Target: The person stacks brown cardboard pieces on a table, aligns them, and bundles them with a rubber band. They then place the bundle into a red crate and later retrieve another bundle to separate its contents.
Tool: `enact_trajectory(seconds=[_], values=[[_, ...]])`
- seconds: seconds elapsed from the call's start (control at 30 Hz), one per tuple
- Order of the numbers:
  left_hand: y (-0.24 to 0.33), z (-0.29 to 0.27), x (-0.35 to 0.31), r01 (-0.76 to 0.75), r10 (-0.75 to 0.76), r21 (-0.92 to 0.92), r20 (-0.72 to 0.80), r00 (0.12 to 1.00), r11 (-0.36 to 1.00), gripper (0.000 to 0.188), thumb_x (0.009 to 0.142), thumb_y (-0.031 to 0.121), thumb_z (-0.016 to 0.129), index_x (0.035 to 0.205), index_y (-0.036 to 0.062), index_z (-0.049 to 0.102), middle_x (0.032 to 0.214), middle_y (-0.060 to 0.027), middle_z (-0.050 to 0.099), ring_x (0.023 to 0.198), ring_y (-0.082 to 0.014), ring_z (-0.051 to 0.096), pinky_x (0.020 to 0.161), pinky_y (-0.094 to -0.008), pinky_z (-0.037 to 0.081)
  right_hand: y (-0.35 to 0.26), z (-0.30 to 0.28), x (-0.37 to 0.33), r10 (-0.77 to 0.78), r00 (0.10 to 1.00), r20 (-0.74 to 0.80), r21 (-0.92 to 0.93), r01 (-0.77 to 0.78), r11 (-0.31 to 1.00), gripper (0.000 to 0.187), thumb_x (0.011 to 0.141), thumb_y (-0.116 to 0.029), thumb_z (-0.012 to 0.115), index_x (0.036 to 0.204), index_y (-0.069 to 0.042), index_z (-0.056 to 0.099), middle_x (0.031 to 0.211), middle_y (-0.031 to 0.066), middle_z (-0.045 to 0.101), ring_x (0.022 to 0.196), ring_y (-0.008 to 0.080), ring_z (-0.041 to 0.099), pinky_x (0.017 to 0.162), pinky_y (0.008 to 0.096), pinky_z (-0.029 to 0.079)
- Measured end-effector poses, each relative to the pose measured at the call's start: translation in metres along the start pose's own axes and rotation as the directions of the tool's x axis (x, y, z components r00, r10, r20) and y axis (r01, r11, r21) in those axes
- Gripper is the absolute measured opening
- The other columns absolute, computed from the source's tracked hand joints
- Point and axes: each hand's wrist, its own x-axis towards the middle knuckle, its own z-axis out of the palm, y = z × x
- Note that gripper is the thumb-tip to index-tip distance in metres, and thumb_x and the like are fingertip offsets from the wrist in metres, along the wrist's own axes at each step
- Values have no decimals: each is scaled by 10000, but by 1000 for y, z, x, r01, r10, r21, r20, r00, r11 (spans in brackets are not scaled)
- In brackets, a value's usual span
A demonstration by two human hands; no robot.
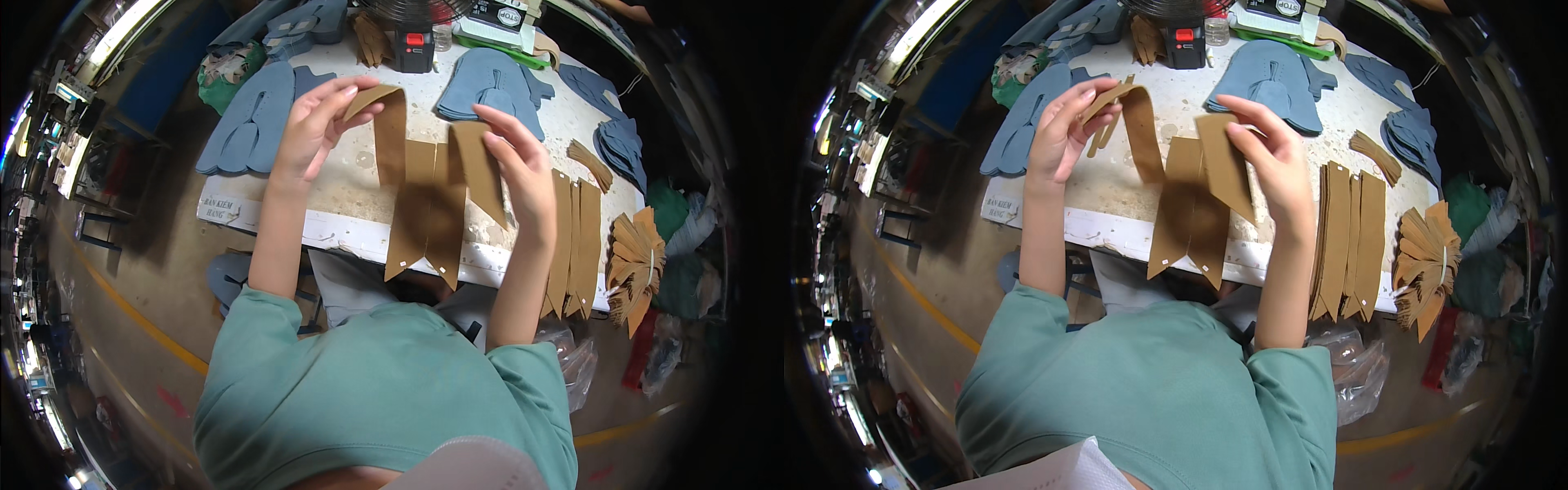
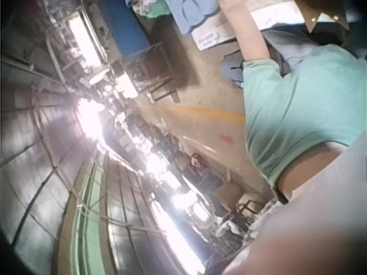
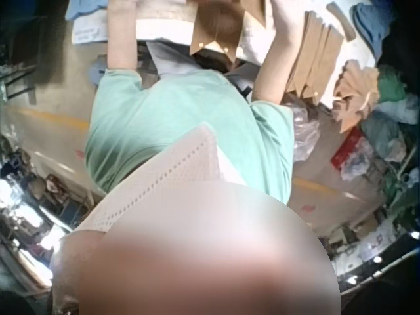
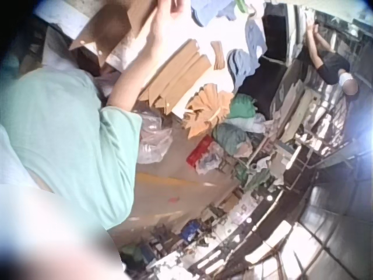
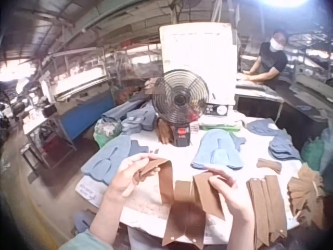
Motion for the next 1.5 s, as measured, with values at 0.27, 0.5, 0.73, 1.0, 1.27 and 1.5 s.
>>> enact_trajectory(seconds=[0.27,0.5,0.73,1.0,1.27,1.5], values=[[-21,89,30,-105,106,-14,149,983,994,260,949,135,549,1160,21,648,1058,-43,682,940,-107,637,913,-262,494,18,-44,-50,-116,904,-411,-76,93,993,324,902,-5,566,1221,-10,620,1043,18,607,902,56,549,830,199,449],[-82,122,-60,259,-257,14,185,948,966,324,918,65,594,1236,4,601,1199,-58,633,1057,-74,574,927,-230,450,60,-52,-120,192,889,-416,-281,-327,902,386,876,-7,578,1258,-56,611,980,18,642,692,28,499,630,202,444],[-111,123,-120,425,-484,300,161,860,854,317,895,-25,590,1212,-30,598,1159,-51,586,938,-64,615,804,-191,513,71,-58,-144,-16,907,-420,-554,-243,796,407,826,27,588,1219,-68,630,1079,76,636,735,107,621,674,238,495],[-113,133,-122,265,-315,513,11,949,817,348,843,-42,645,1189,-26,614,1168,-81,548,910,-117,630,788,-230,573,60,-61,-135,142,943,-301,-501,-283,818,403,831,56,560,1218,-36,629,1130,71,611,748,87,590,712,217,483],[-109,127,-120,170,-221,591,16,975,789,308,837,26,679,1142,0,646,1157,-92,550,938,-144,613,753,-243,564,58,-51,-128,49,958,-283,-617,-221,755,365,790,47,576,1138,-26,658,1043,103,613,707,157,619,667,265,503],[-81,20,-61,84,104,924,-132,986,372,183,856,178,666,1009,80,691,1022,-93,629,902,-199,630,720,-304,516,51,-50,-125,-23,945,-328,-813,-269,517,418,751,64,531,1128,-46,674,973,83,608,697,138,560,674,262,488]])
